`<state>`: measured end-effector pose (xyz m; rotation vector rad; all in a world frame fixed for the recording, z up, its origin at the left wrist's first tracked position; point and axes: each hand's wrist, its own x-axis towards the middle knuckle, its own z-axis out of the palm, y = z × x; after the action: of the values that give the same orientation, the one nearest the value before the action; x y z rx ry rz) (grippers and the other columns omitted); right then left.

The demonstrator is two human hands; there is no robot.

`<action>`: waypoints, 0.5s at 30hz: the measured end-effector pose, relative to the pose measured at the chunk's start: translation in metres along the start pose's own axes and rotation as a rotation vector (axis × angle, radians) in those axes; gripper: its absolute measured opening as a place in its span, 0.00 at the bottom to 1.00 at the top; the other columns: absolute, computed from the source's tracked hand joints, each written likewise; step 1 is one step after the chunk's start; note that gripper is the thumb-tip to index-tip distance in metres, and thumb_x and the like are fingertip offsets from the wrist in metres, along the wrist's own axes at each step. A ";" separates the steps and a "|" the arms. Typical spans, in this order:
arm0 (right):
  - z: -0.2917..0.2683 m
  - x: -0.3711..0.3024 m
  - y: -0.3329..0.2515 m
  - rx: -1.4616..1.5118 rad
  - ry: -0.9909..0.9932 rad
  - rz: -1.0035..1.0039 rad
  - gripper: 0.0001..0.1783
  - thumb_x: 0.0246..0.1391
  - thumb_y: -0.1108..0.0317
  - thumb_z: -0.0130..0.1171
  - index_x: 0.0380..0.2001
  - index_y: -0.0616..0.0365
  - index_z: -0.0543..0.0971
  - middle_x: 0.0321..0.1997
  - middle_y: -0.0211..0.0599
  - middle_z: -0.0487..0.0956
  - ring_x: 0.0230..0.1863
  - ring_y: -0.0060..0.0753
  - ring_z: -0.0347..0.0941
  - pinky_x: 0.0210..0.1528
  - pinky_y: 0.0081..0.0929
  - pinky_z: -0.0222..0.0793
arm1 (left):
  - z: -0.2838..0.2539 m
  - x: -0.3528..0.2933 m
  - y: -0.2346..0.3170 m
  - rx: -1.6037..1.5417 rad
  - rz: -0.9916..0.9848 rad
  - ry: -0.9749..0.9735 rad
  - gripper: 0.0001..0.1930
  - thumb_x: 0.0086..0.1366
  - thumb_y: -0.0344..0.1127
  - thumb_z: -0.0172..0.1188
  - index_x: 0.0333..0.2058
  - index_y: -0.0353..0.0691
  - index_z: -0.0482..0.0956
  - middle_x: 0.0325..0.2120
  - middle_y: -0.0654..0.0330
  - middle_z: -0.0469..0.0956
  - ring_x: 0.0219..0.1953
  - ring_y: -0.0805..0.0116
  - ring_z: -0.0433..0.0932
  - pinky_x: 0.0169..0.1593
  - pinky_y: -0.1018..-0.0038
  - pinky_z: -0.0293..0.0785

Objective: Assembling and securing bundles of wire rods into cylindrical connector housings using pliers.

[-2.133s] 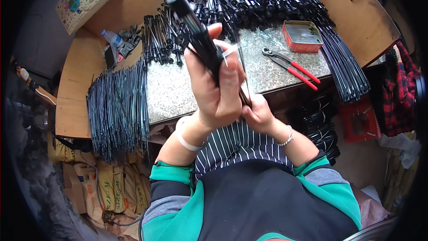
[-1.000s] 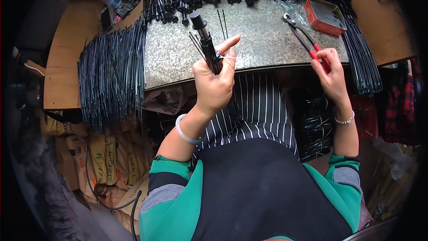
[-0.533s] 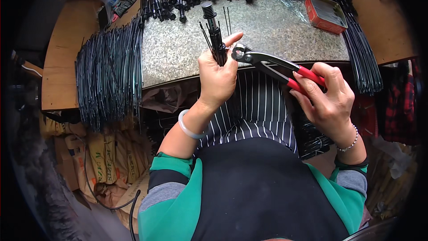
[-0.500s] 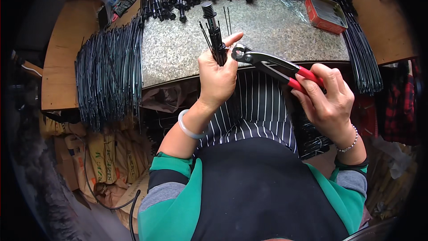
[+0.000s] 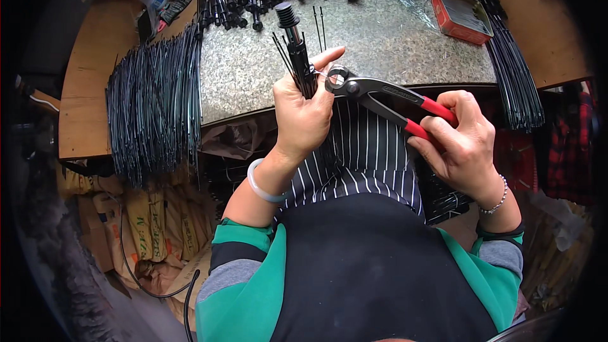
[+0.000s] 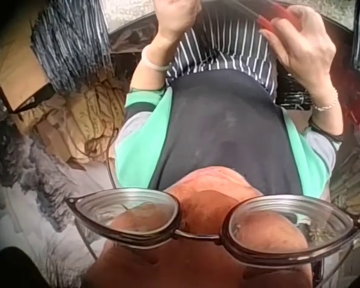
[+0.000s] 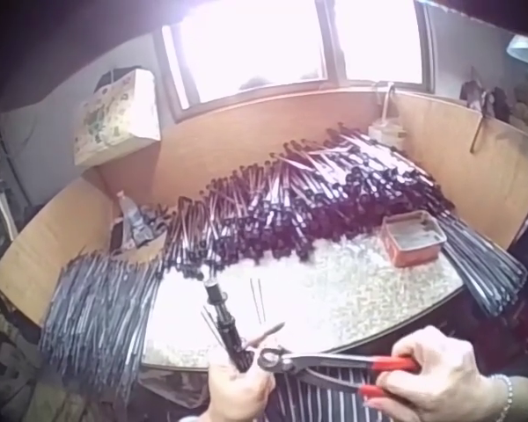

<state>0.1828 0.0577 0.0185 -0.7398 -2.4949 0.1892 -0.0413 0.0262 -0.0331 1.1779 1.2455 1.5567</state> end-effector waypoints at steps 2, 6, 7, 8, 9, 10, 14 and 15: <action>0.001 0.000 -0.001 -0.091 0.023 -0.032 0.13 0.38 0.61 0.65 0.23 0.57 0.74 0.31 0.39 0.69 0.28 0.36 0.68 0.25 0.28 0.66 | -0.001 0.001 -0.004 0.033 0.047 -0.019 0.17 0.65 0.29 0.48 0.49 0.23 0.68 0.10 0.74 0.60 0.10 0.89 0.55 0.14 0.87 0.52; 0.002 -0.006 0.000 -0.156 0.038 -0.082 0.12 0.41 0.62 0.63 0.23 0.59 0.73 0.29 0.40 0.70 0.26 0.38 0.68 0.25 0.29 0.66 | 0.000 0.000 -0.007 0.044 0.050 -0.032 0.17 0.65 0.31 0.50 0.48 0.23 0.69 0.12 0.73 0.61 0.11 0.89 0.56 0.15 0.87 0.52; 0.001 -0.007 0.001 -0.166 0.040 -0.101 0.12 0.42 0.63 0.62 0.23 0.59 0.73 0.28 0.41 0.71 0.24 0.38 0.68 0.24 0.29 0.65 | 0.000 -0.001 -0.006 0.043 0.040 -0.033 0.18 0.65 0.32 0.51 0.48 0.23 0.69 0.13 0.73 0.61 0.12 0.88 0.56 0.15 0.87 0.52; 0.000 -0.010 0.005 -0.164 0.040 -0.101 0.12 0.42 0.63 0.62 0.23 0.59 0.73 0.28 0.41 0.71 0.24 0.38 0.68 0.24 0.29 0.65 | 0.001 -0.002 -0.005 0.045 0.039 -0.032 0.18 0.65 0.32 0.51 0.48 0.23 0.69 0.13 0.73 0.61 0.12 0.88 0.56 0.15 0.87 0.52; -0.001 -0.015 0.013 0.222 -0.181 0.048 0.10 0.44 0.67 0.61 0.24 0.61 0.72 0.26 0.43 0.73 0.22 0.36 0.70 0.22 0.27 0.66 | 0.003 -0.003 -0.005 0.004 0.070 -0.057 0.18 0.64 0.32 0.52 0.48 0.23 0.69 0.14 0.73 0.62 0.12 0.88 0.57 0.15 0.87 0.52; -0.002 -0.017 0.016 0.609 -0.401 0.200 0.08 0.45 0.72 0.60 0.25 0.63 0.71 0.25 0.44 0.75 0.19 0.33 0.72 0.20 0.25 0.67 | 0.005 -0.004 -0.003 -0.037 0.101 -0.083 0.18 0.64 0.32 0.52 0.48 0.24 0.69 0.15 0.72 0.63 0.13 0.88 0.57 0.15 0.87 0.52; 0.004 -0.019 0.013 1.613 -0.971 0.677 0.20 0.41 0.79 0.62 0.38 0.63 0.65 0.17 0.35 0.73 0.14 0.24 0.70 0.16 0.19 0.66 | 0.010 -0.001 -0.001 -0.058 0.169 -0.122 0.18 0.63 0.32 0.53 0.48 0.24 0.70 0.18 0.71 0.63 0.14 0.88 0.58 0.16 0.87 0.53; 0.002 -0.011 0.010 1.511 -0.996 0.689 0.25 0.39 0.79 0.64 0.41 0.64 0.63 0.20 0.35 0.74 0.18 0.24 0.72 0.20 0.20 0.67 | 0.010 -0.001 -0.001 -0.047 0.175 -0.122 0.17 0.62 0.31 0.53 0.48 0.24 0.70 0.18 0.71 0.63 0.14 0.88 0.57 0.16 0.87 0.53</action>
<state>0.1947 0.0598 0.0093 -0.7537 -1.6945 2.7475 -0.0317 0.0275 -0.0335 1.3598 1.0446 1.6046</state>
